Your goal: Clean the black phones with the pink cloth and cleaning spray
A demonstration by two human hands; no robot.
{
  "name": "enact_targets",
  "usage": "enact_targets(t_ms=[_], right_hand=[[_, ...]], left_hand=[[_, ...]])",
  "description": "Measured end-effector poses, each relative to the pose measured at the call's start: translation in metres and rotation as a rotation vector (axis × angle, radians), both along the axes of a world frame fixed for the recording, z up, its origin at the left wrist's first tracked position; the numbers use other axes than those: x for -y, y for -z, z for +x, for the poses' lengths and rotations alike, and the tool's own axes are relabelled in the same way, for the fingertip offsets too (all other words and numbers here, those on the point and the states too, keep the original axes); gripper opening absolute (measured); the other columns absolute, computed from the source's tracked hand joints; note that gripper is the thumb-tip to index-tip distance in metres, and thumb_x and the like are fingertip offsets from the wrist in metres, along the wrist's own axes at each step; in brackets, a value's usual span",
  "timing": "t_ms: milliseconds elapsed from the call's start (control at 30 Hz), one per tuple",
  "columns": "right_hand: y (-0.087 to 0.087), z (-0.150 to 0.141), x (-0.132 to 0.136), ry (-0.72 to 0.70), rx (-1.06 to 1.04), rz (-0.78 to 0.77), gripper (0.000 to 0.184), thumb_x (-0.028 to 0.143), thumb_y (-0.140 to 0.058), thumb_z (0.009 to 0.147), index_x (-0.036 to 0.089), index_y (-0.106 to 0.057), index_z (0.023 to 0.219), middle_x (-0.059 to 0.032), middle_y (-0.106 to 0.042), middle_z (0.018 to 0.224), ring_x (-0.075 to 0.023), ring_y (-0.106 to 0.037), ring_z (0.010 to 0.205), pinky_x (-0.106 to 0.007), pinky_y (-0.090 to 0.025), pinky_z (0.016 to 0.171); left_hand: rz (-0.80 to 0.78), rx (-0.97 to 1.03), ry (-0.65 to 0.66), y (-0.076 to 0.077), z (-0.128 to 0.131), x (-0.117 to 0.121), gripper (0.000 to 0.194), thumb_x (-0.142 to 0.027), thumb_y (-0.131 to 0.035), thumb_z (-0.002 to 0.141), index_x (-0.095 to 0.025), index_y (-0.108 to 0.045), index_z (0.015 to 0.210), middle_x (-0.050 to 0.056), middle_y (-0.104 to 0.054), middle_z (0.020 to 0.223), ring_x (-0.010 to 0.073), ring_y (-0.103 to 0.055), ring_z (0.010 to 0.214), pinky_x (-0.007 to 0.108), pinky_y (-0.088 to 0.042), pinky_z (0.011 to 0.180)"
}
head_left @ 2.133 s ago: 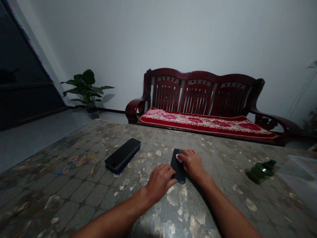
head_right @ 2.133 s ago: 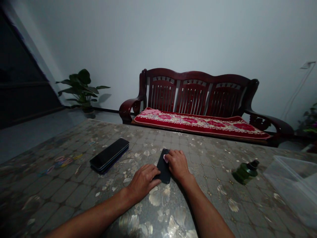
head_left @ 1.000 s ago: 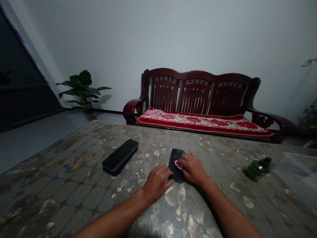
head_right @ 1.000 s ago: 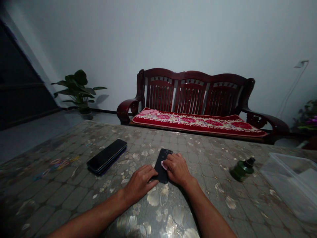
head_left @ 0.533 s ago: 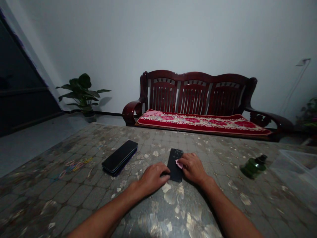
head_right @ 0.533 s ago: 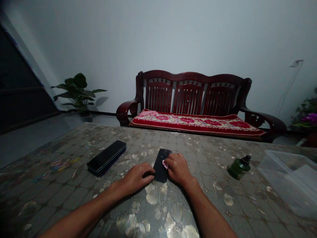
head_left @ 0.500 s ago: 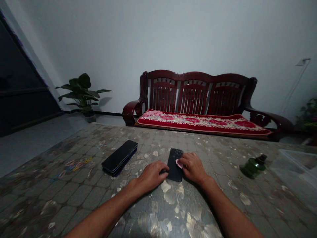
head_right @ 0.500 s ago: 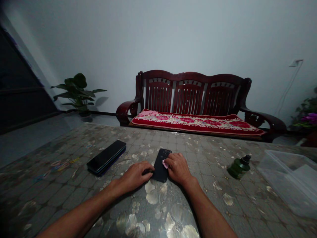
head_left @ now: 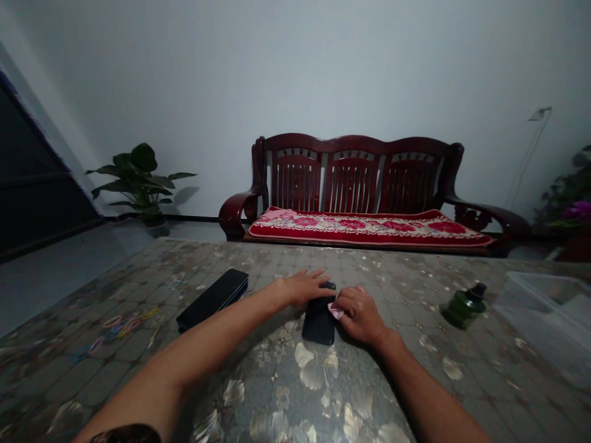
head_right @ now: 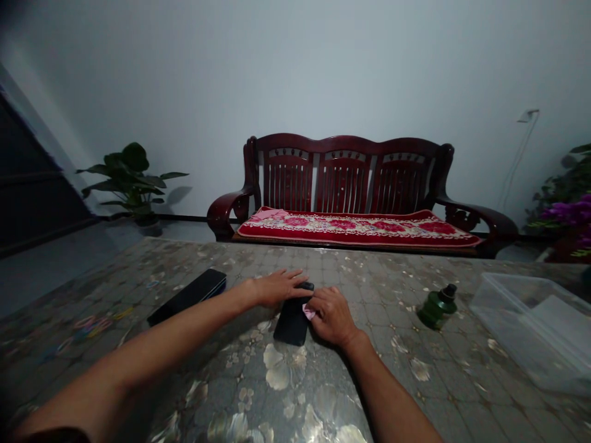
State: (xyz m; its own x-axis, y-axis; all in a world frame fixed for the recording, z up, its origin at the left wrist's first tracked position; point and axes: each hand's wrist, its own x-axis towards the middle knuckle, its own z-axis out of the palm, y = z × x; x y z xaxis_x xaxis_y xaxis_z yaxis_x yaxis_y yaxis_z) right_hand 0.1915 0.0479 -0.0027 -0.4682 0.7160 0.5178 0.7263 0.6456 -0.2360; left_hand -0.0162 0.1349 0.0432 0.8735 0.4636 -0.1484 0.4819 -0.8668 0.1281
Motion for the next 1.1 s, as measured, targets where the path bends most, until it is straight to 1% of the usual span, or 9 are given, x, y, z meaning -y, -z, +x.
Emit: enact_targets(t_ms=[100,200,333,467,667,767,900,1000,1100], right_hand=[[-0.001,-0.002,0.0,-0.006,0.007,0.004,0.017,0.015,-0.054,0.086,0.019,-0.071,0.085,-0.0042,-0.066,0.081,-0.0182,-0.055,0.08,-0.033,-0.029,0.076],[-0.004,-0.009,0.001,-0.024,0.063,0.003,0.017,0.013,-0.055,0.085,0.02,-0.071,0.087,-0.0052,-0.068,0.089,-0.0188,-0.055,0.083,-0.034,-0.029,0.076],[-0.006,-0.017,0.005,-0.084,0.14,-0.027,0.015,0.012,-0.058,0.078,0.02,-0.07,0.081,-0.004,-0.065,0.082,-0.0197,-0.053,0.082,-0.035,-0.028,0.075],[-0.008,-0.017,0.008,-0.115,0.181,-0.052,0.013,0.013,-0.058,0.077,0.02,-0.069,0.077,-0.0028,-0.062,0.078,-0.0191,-0.052,0.08,-0.034,-0.029,0.075],[-0.009,-0.011,0.0,0.037,0.204,-0.05,0.02,0.011,-0.055,0.084,0.02,-0.072,0.088,-0.0041,-0.064,0.082,-0.019,-0.052,0.08,-0.034,-0.027,0.076],[-0.008,-0.011,-0.005,0.099,0.206,-0.067,0.024,0.008,-0.055,0.086,0.021,-0.074,0.092,-0.0047,-0.066,0.085,-0.0193,-0.053,0.083,-0.034,-0.027,0.076],[-0.008,-0.013,-0.006,0.136,0.205,-0.071,0.024,0.007,-0.056,0.082,0.02,-0.074,0.09,-0.0056,-0.067,0.085,-0.0199,-0.054,0.083,-0.034,-0.026,0.076],[-0.009,-0.014,-0.001,0.115,0.208,-0.08,0.018,0.01,-0.059,0.08,0.02,-0.073,0.085,-0.0053,-0.066,0.082,-0.0195,-0.054,0.08,-0.034,-0.027,0.076],[-0.01,-0.012,0.001,0.098,0.217,-0.094,0.014,0.013,-0.061,0.079,0.02,-0.073,0.082,-0.0047,-0.066,0.081,-0.0191,-0.054,0.078,-0.034,-0.028,0.076]], left_hand=[[0.0,-0.072,-0.002,0.0,0.013,-0.009,0.087,0.002,-0.08,0.06,-0.037,-0.057,0.134,0.006,-0.034,0.164,0.0374,-0.026,0.152,0.063,-0.03,0.116],[0.003,-0.118,0.015,0.001,0.02,-0.014,0.084,0.001,-0.082,0.06,-0.036,-0.059,0.132,0.008,-0.034,0.164,0.0393,-0.028,0.151,0.066,-0.032,0.114],[-0.009,-0.077,0.012,0.004,0.023,-0.017,0.086,-0.001,-0.084,0.056,-0.034,-0.06,0.131,0.011,-0.04,0.16,0.0422,-0.033,0.147,0.066,-0.035,0.111],[-0.008,-0.076,-0.015,0.003,0.015,-0.02,0.089,-0.008,-0.087,0.053,-0.036,-0.059,0.133,0.01,-0.044,0.156,0.0418,-0.036,0.145,0.062,-0.034,0.112],[-0.014,-0.148,-0.151,-0.004,-0.013,-0.022,0.087,-0.02,-0.087,0.054,-0.032,-0.056,0.135,0.013,-0.044,0.153,0.0437,-0.036,0.142,0.063,-0.033,0.111],[-0.009,-0.128,-0.184,-0.004,-0.026,-0.018,0.081,-0.026,-0.085,0.057,-0.029,-0.057,0.134,0.015,-0.048,0.148,0.0419,-0.044,0.136,0.057,-0.038,0.11],[0.04,-0.079,-0.185,-0.001,-0.037,-0.009,0.065,-0.034,-0.081,0.063,-0.023,-0.062,0.125,0.013,-0.058,0.129,0.035,-0.056,0.118,0.044,-0.047,0.1],[0.04,-0.048,-0.199,0.001,-0.042,-0.003,0.06,-0.036,-0.08,0.065,-0.02,-0.064,0.12,0.01,-0.061,0.117,0.0301,-0.06,0.109,0.036,-0.049,0.094],[0.032,-0.013,-0.233,0.004,-0.048,0.006,0.06,-0.042,-0.081,0.066,-0.019,-0.064,0.119,0.009,-0.062,0.112,0.0282,-0.061,0.105,0.034,-0.05,0.089]])
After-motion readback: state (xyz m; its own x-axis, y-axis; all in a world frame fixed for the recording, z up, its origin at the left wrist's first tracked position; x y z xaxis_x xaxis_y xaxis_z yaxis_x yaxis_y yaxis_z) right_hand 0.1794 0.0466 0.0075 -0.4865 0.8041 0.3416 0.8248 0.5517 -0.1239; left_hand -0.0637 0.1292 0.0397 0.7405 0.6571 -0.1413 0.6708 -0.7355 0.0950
